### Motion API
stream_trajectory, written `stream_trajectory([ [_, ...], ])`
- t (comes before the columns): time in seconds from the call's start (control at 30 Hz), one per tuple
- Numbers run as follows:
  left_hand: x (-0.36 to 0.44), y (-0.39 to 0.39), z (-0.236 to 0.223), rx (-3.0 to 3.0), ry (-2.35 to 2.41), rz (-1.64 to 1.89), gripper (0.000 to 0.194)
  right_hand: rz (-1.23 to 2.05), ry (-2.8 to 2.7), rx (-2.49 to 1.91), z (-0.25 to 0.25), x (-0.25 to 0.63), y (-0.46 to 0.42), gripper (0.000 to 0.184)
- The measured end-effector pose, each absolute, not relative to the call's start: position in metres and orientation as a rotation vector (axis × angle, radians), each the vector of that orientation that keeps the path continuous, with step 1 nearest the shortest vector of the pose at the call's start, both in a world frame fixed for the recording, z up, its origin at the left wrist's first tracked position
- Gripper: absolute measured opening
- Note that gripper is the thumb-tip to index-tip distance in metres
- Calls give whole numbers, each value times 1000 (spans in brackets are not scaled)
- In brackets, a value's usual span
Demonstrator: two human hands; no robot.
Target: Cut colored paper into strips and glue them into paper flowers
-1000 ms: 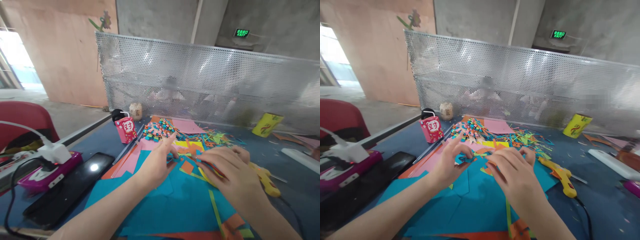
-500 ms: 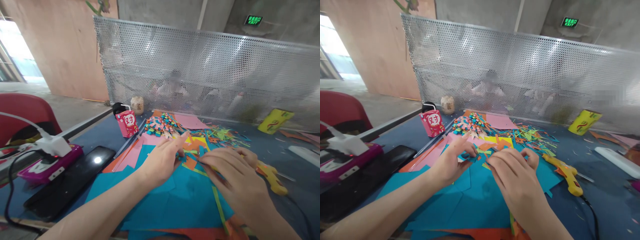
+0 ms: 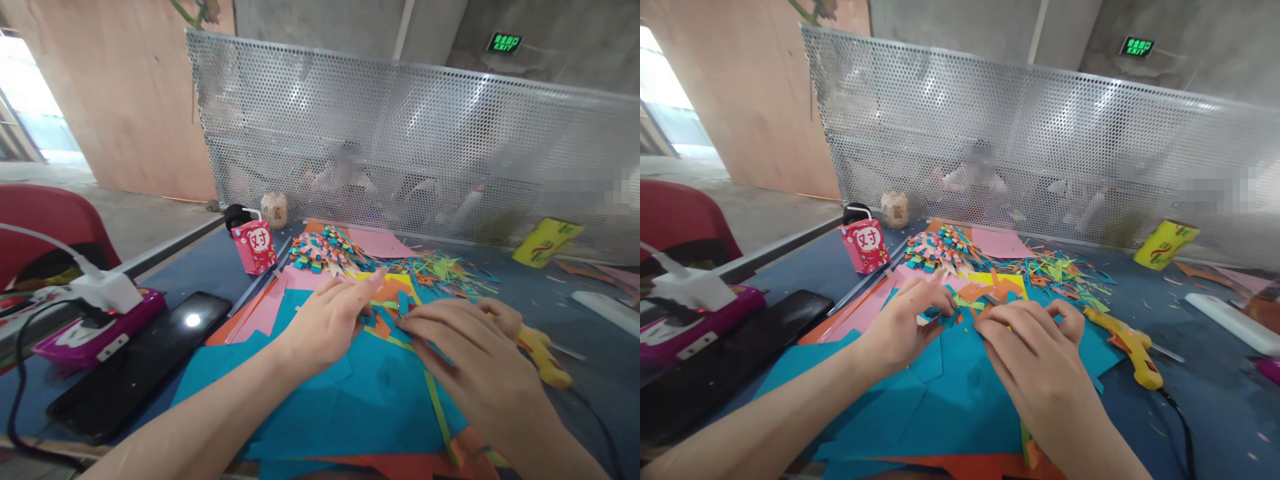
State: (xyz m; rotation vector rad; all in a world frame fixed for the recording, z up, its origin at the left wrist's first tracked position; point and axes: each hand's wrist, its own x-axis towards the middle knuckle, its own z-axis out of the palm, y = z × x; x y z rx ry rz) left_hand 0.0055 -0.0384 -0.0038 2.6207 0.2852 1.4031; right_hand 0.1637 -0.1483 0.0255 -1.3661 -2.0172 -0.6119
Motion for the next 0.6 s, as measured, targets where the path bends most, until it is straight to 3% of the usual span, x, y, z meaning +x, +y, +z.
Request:
stream_trajectory([
  [0.17,4,-41,4,2739,76,1562,41,-541,-1948,-1390,31,165,-148,9],
  [0.37,4,-44,8,2858,18,1636,35,-190,-1817,-1488,31,160,-141,12],
  [0.6,3,-46,9,2821,38,1620,34,-531,-1799,-1421,29,151,-144,5],
])
